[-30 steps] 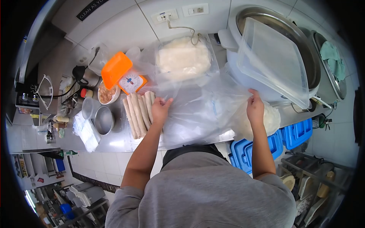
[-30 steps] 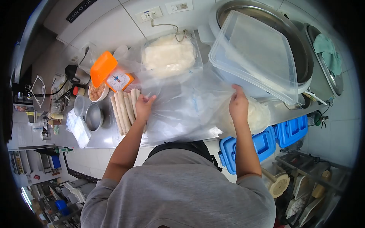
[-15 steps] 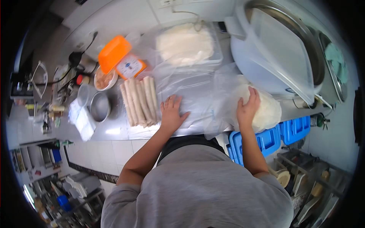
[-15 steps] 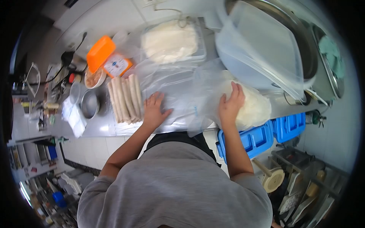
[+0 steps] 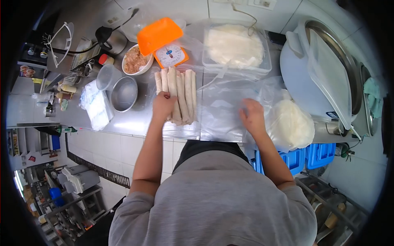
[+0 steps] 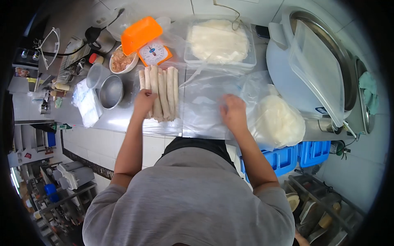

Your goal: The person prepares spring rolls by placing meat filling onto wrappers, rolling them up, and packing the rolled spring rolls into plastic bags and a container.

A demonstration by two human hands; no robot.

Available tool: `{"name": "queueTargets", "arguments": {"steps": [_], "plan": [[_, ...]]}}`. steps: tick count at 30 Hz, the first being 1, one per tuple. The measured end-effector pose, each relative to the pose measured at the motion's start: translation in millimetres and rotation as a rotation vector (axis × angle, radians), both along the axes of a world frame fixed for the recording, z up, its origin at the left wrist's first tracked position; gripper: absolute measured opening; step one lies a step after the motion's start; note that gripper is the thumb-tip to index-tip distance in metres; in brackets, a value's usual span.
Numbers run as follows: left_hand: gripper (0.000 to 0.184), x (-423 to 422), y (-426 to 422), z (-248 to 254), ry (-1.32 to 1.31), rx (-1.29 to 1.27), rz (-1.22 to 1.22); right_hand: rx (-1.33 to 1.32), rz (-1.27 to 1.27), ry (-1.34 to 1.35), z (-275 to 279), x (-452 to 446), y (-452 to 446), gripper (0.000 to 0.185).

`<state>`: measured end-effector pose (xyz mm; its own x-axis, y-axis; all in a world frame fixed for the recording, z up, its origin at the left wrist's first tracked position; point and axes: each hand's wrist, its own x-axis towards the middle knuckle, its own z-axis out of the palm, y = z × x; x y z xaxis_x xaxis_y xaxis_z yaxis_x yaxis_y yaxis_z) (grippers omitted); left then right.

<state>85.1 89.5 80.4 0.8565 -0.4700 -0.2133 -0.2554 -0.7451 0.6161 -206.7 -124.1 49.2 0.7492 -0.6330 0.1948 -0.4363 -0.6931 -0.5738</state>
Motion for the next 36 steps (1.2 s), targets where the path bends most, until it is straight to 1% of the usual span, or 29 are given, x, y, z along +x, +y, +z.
{"name": "queueTargets", "arguments": {"steps": [1, 3, 4, 5, 7, 8, 11, 12, 13, 14, 16, 17, 19, 20, 21, 22, 23, 24, 25, 27, 28, 31, 34, 36], "plan": [[0.049, 3, 1, 4, 0.053, -0.041, 0.032, -0.102, -0.086, 0.024, -9, -6, -7, 0.048], [0.049, 4, 3, 18, 0.168, -0.113, 0.088, -0.172, -0.305, 0.092, -23, -28, -33, 0.052], [0.049, 2, 0, 25, 0.225, -0.145, 0.115, -0.208, -0.415, 0.126, -21, -37, -40, 0.054], [0.048, -5, -9, 30, 0.090, -0.025, 0.035, -0.260, -0.452, 0.168, -19, -46, -47, 0.055], [0.050, -4, -16, 14, -0.116, 0.041, -0.078, -0.361, -0.527, 0.245, 7, -56, -53, 0.057], [0.050, -3, -19, 5, -0.223, 0.071, -0.135, -0.241, -0.541, 0.184, 14, -60, -55, 0.056], [0.052, 18, -15, -17, -0.101, -0.014, -0.102, 0.110, -0.590, -0.029, 27, -70, -59, 0.052], [0.050, 24, -12, -12, 0.134, -0.137, -0.043, 0.222, -0.606, -0.110, 28, -72, -58, 0.050], [0.049, 28, -7, 3, 0.370, -0.256, 0.019, 0.333, -0.619, -0.195, 30, -75, -58, 0.049], [0.047, 28, -3, 17, 0.607, -0.371, 0.085, 0.202, -0.677, -0.264, 36, -82, -61, 0.048], [0.043, 4, -2, 68, 0.509, -0.402, -0.061, -0.059, -0.782, -0.389, 58, -100, -67, 0.046], [0.041, -10, -5, 86, 0.460, -0.413, -0.133, -0.178, -0.759, -0.356, 74, -105, -65, 0.046], [0.037, -37, -21, 99, 0.456, -0.293, -0.363, -0.419, -0.697, -0.288, 101, -111, -62, 0.047], [0.035, -52, -29, 101, 0.451, -0.235, -0.474, -0.413, -0.533, -0.334, 99, -101, -59, 0.047], [0.035, -65, -40, 86, 0.315, -0.245, -0.658, -0.405, -0.369, -0.378, 97, -81, -49, 0.047], [0.035, -76, -54, 66, 0.171, -0.255, -0.839, -0.255, -0.213, -0.345, 99, -56, -29, 0.047], [0.035, -88, -68, 56, 0.181, -0.195, -0.886, -0.108, -0.057, -0.311, 101, -31, -10, 0.047], [0.036, -97, -81, 48, 0.189, -0.133, -0.933, 0.069, 0.043, -0.290, 87, -13, -2, 0.046], [0.038, -103, -89, 36, 0.161, -0.160, -0.956, 0.247, 0.145, -0.267, 66, -4, -2, 0.045], [0.041, -107, -98, 12, 0.102, -0.209, -0.993, 0.347, 0.217, -0.069, 33, -2, -12, 0.042], [0.042, -106, -97, 6, 0.104, -0.234, -1.001, 0.397, 0.258, 0.030, 26, 0, -15, 0.041], [0.047, -101, -88, -8, 0.142, -0.275, -1.017, 0.250, 0.287, 0.001, 16, -7, -17, 0.034], [0.049, -99, -83, -11, 0.202, -0.275, -1.004, -0.070, 0.304, -0.074, 14, -13, -9, 0.033], [0.050, -100, -81, -7, 0.207, -0.294, -0.976, 0.081, 0.287, 0.007, 18, -16, -11, 0.035]]}}
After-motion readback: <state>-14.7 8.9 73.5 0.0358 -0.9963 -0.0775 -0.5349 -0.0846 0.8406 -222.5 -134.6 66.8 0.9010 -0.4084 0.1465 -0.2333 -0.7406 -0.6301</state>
